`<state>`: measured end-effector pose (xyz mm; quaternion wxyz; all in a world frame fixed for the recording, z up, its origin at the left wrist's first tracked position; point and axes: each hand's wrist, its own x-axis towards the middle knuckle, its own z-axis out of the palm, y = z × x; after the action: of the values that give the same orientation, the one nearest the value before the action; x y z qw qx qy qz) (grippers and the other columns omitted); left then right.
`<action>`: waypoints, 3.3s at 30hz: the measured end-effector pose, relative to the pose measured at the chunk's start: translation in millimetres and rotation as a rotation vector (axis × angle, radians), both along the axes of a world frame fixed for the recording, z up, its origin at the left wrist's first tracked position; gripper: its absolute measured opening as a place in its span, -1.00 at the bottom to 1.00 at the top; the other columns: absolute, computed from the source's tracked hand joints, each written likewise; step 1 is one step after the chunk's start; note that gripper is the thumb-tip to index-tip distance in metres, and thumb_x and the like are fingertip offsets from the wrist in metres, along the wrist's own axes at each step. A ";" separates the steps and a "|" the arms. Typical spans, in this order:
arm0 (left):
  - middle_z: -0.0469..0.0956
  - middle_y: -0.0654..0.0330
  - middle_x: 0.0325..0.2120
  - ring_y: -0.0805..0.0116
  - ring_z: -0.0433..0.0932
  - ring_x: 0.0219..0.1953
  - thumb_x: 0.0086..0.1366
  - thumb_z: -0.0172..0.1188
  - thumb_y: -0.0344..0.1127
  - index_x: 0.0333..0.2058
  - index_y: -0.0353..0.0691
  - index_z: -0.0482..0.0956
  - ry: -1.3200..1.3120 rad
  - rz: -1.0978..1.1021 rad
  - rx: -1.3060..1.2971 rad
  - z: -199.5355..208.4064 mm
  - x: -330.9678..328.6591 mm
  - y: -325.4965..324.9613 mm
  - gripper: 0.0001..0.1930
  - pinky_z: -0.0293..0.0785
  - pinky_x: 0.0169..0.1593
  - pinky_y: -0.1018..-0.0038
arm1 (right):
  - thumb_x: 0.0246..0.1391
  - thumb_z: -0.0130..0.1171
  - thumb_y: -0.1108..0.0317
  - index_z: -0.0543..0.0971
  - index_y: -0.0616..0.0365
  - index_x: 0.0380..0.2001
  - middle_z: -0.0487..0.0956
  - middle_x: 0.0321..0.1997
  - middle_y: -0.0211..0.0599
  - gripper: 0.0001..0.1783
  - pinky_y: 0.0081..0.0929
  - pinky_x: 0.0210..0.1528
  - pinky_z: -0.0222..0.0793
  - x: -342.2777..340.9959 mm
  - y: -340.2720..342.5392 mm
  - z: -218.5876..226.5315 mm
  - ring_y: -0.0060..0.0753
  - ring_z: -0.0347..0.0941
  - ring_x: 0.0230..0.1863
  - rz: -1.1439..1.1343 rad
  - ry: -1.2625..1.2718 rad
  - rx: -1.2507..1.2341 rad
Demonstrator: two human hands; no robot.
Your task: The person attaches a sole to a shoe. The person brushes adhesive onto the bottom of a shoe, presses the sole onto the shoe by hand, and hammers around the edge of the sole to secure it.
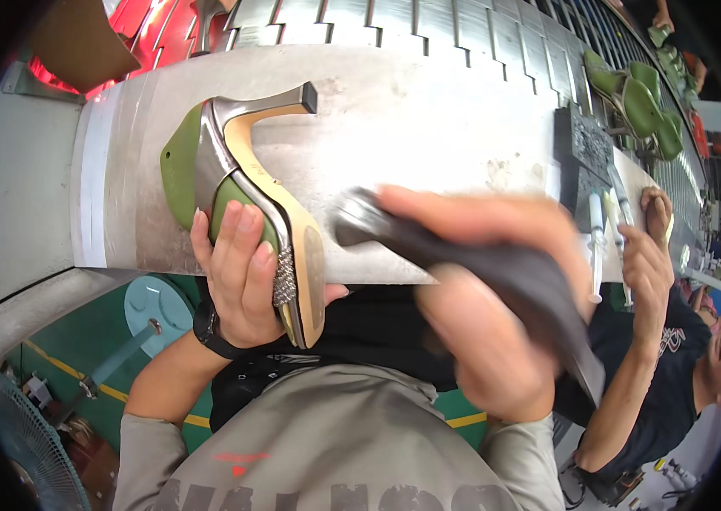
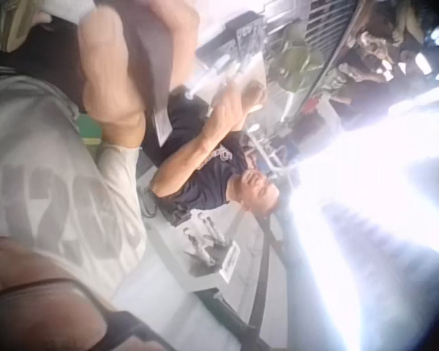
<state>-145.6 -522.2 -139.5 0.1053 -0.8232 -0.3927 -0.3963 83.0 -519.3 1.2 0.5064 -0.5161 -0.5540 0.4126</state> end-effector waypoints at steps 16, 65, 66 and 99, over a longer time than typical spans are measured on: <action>0.36 -0.24 0.29 -0.26 0.43 0.32 0.28 0.37 0.27 0.33 -0.30 0.22 -0.029 -0.004 -0.004 -0.2 6.4 3.4 -0.08 0.11 0.42 -0.37 | 0.26 0.17 0.03 0.50 0.41 -0.06 0.70 -0.06 0.27 -0.45 -0.18 0.21 0.55 -1.5 7.0 7.4 0.00 0.68 -0.01 -0.086 0.293 0.155; 0.40 -0.08 0.37 -0.17 0.34 0.43 0.18 0.35 -0.32 0.31 -0.29 0.47 -0.081 -0.349 -0.514 68.8 -76.8 37.5 -0.32 0.21 0.45 -0.09 | 0.46 -0.01 0.19 0.60 0.39 -0.15 0.72 -0.24 0.15 -0.59 -0.53 -0.49 0.55 -31.1 71.0 7.5 -0.37 0.62 -0.55 0.068 0.123 -0.121; 0.43 -0.10 0.35 -0.20 0.35 0.42 0.27 0.30 -0.33 0.31 -0.31 0.48 -0.084 -0.255 -0.459 66.6 -84.3 53.3 -0.39 0.23 0.45 -0.01 | 0.46 -0.03 0.17 0.60 0.38 -0.16 0.72 -0.25 0.16 -0.57 -0.54 -0.50 0.54 -33.1 73.7 6.5 -0.36 0.61 -0.58 0.039 0.124 -0.118; 0.60 -0.07 0.11 0.00 0.56 0.12 0.49 0.08 -0.25 0.06 -0.24 0.70 -0.355 -0.121 -0.656 52.5 -42.7 85.5 -0.66 0.43 0.22 0.21 | 0.36 0.18 0.28 0.63 0.32 -0.29 0.72 -0.30 -0.02 -0.72 -0.57 -0.58 0.47 -31.4 75.7 -23.7 -0.41 0.60 -0.60 0.049 0.347 -0.353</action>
<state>-188.3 -436.7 -87.0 -0.2573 -0.7535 -0.4614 -0.3913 51.6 -443.6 -22.5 0.4858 -0.5043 -0.3906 0.5976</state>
